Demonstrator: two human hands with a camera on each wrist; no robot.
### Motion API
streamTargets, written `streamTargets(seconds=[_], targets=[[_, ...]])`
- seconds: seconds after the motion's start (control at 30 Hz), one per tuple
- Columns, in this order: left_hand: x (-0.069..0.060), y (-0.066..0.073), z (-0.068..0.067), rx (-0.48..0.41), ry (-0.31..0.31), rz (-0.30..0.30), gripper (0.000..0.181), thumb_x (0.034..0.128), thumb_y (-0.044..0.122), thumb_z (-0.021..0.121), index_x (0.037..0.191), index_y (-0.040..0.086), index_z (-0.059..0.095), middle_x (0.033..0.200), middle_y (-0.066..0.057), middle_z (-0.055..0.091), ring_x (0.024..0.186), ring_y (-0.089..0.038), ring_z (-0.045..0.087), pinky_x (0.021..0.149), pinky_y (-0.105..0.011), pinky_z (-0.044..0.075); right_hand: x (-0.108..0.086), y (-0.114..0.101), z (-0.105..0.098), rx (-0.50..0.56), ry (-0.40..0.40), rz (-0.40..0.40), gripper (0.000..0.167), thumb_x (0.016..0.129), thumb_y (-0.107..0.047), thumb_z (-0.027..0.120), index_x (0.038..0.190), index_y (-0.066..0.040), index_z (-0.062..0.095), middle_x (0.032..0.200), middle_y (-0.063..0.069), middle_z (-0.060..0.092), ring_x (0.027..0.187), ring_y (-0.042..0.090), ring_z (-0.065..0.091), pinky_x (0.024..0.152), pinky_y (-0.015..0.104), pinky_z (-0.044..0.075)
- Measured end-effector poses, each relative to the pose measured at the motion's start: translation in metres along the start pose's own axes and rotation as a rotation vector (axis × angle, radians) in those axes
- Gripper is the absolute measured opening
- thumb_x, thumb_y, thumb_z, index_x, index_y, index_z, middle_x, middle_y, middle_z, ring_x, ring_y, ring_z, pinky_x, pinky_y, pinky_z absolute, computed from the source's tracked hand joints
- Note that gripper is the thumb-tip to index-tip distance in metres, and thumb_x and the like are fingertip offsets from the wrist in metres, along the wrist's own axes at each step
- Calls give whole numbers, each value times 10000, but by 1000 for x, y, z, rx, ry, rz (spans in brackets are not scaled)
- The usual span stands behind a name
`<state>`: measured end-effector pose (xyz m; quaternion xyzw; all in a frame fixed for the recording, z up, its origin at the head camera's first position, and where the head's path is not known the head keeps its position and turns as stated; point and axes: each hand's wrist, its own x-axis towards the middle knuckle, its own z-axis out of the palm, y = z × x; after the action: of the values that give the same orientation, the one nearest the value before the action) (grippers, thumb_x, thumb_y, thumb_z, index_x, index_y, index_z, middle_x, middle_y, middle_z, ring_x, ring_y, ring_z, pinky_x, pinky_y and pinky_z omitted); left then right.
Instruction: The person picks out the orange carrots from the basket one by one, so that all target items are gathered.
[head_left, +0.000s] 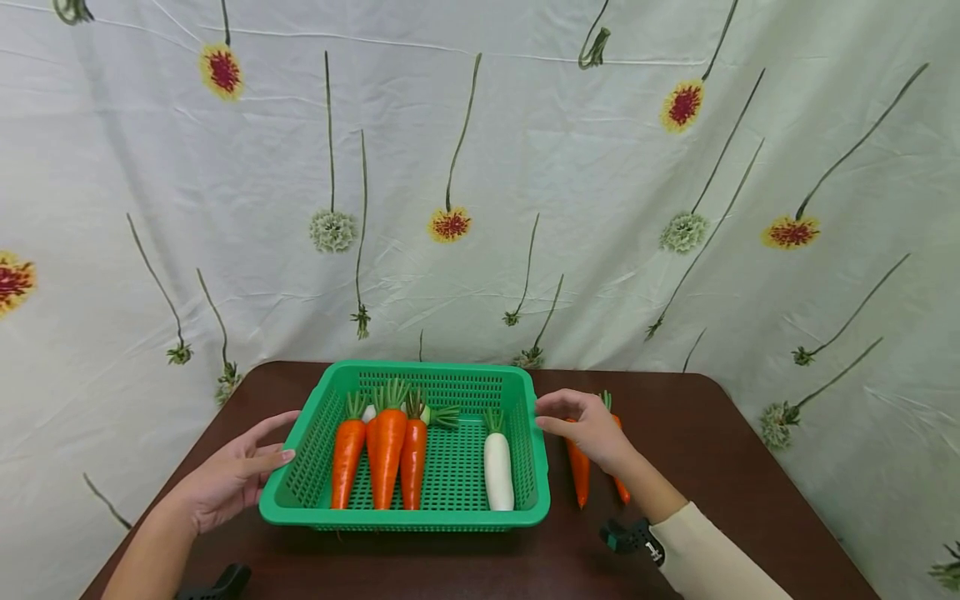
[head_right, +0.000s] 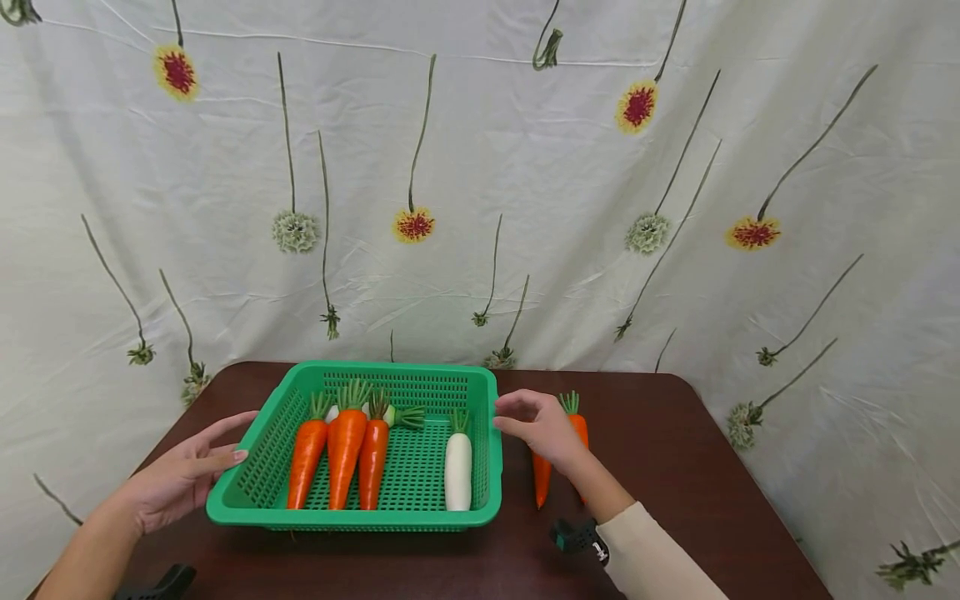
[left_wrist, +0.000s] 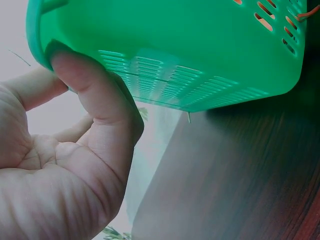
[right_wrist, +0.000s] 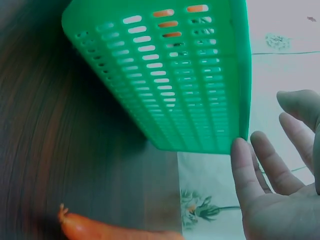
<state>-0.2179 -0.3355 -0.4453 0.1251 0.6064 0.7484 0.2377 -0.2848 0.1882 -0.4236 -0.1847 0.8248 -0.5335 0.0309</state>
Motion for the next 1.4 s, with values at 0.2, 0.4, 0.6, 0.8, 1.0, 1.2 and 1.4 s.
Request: streamTargets(seconds=[0.2,0.4,0.6,0.8,1.0,1.2,1.4], targets=[[0,0,-1,-6,3,0,613,1106,71,400,1595,293,104,1328,-9,671,1135,-299,724,934,-515,595,3,-8,6,53,20,-19,291,932,-217,768,1184,-78,725,1215,136,725,1102,224,665,937,307,563],[0,1,1,-6,1,-2,627,1104,69,405,1599,285,86,1329,-7,669,1138,-301,722,935,-514,595,7,-18,13,125,-41,-30,294,948,-183,745,1205,-46,707,1263,201,696,1097,189,682,929,281,575],[1,0,0,-1,2,-2,638,1104,69,405,1603,277,66,1328,-7,669,1133,-307,724,932,-518,595,13,-28,22,94,-93,-50,313,951,-210,744,1221,-57,708,1264,187,702,1127,192,675,952,315,569],[0,0,0,-6,6,-4,626,1105,71,405,1598,286,85,1325,-3,673,1133,-302,725,934,-516,594,19,-36,29,67,-145,-27,387,931,-301,766,1249,-88,707,1289,151,698,1161,187,654,975,370,556],[1,0,-1,0,1,-7,614,1105,75,407,1592,303,111,1335,-1,665,1145,-303,719,941,-521,591,26,-42,35,63,-231,-5,349,936,-294,763,1245,-140,709,1324,121,674,1172,196,656,987,379,566],[0,0,-2,-6,-6,-5,594,1107,72,397,1578,317,130,1327,-3,669,1139,-302,722,937,-529,590,36,-54,42,98,-308,38,329,935,-235,766,1242,-132,707,1343,143,649,1126,253,692,1010,492,573],[1,0,-1,-7,-9,-2,598,1108,72,393,1582,313,120,1327,-3,667,1140,-303,721,939,-530,588,52,-69,51,143,-366,119,330,922,-193,777,1242,-148,708,1287,97,673,1105,252,706,971,411,604]])
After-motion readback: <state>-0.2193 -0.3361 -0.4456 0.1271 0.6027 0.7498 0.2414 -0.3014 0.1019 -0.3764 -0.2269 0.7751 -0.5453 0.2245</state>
